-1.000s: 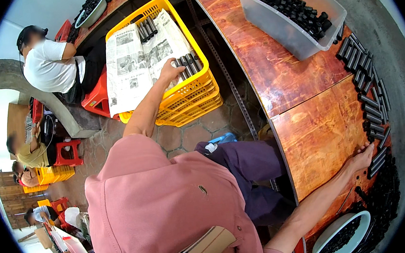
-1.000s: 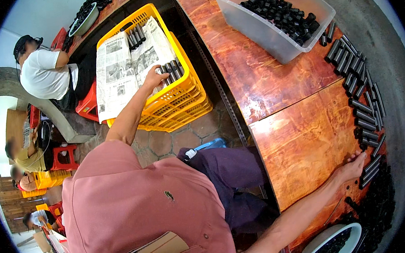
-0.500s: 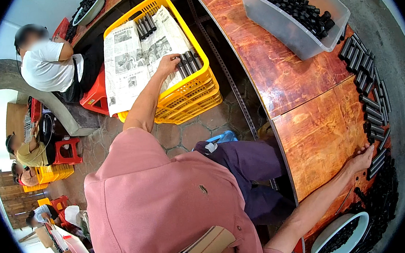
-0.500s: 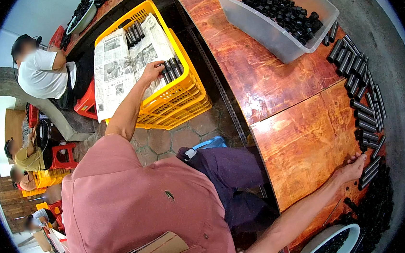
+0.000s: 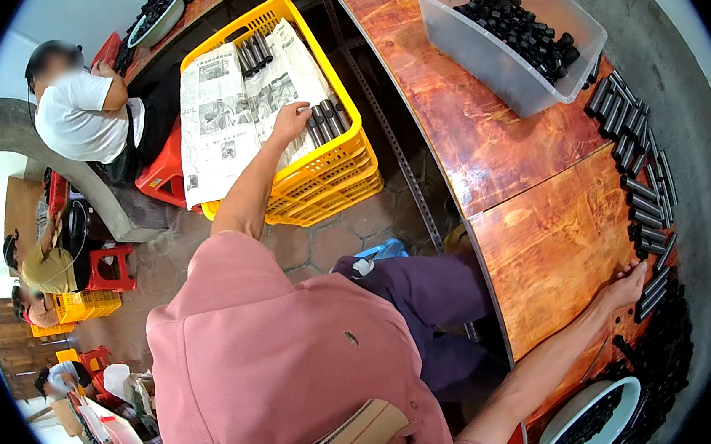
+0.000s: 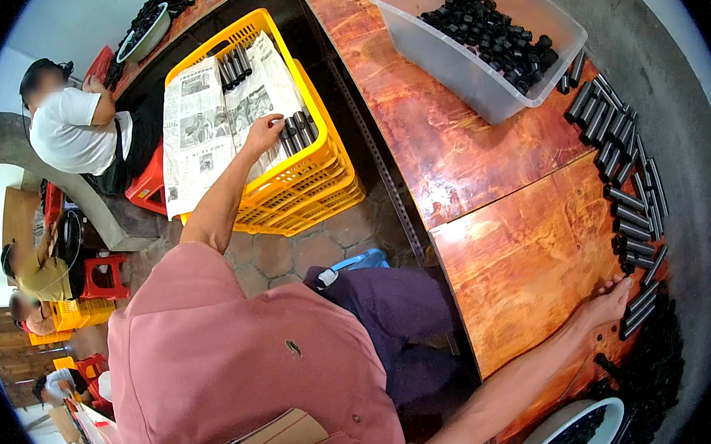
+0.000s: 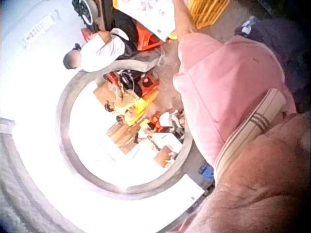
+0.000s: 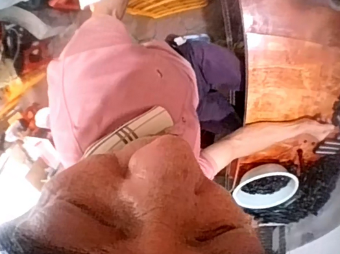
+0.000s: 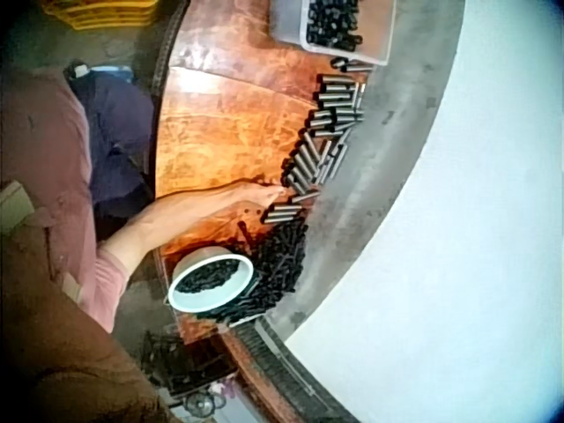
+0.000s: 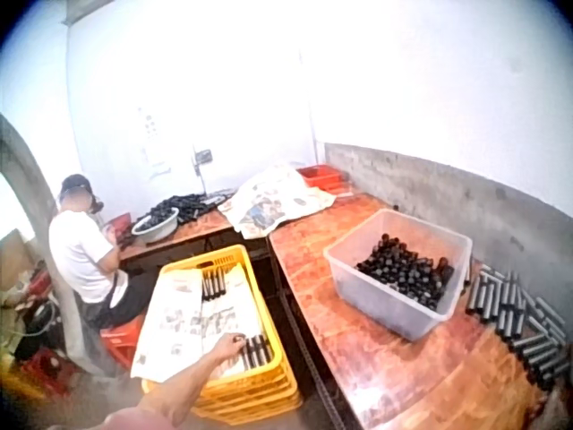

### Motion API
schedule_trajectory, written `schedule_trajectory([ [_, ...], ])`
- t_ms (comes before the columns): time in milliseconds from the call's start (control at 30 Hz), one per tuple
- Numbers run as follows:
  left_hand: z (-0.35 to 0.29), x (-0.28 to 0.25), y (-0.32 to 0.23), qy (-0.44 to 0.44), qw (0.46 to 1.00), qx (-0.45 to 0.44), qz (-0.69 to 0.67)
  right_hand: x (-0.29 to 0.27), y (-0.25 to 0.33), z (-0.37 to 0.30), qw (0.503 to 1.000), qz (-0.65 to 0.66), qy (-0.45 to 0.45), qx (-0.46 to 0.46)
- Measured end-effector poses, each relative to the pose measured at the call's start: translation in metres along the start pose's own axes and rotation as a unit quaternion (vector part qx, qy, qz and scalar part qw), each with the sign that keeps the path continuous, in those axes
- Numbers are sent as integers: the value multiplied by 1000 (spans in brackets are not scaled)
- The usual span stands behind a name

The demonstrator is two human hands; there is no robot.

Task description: The person assembles small black plastic pieces into cylindrical metal tubes at a workbench. They repeatedly pick up a tube, insert the plastic pieces, and place the completed units into a yellow crate. Another person is visible working in the background.

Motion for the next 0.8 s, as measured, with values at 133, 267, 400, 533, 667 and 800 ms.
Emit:
schedule_trajectory([
  [133,19,0,1,6,981,138,138,10,15,-13,999,-37,-12,9],
  [267,18,18,-18,100,985,133,44,4,8,-5,1000,-11,-5,10],
  [400,8,23,-19,131,946,203,218,14,16,-15,1000,-19,-10,10],
  [533,-11,24,-31,95,946,186,249,3,10,-11,999,-35,-2,12],
  [667,-13,24,-34,60,947,199,244,3,3,-8,1000,-2,10,12],
  [800,-2,20,-41,-9,974,217,68,16,13,-17,999,-14,-14,49],
])
Point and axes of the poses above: each hand's wrist, its own z-axis towards the middle knuckle, its own x-axis out of the palm, y = z × x, the point moved 2 cm from there along z, towards the middle knuckle, and after that the axes turned 1 degree about -y, right-handed, at the moved point
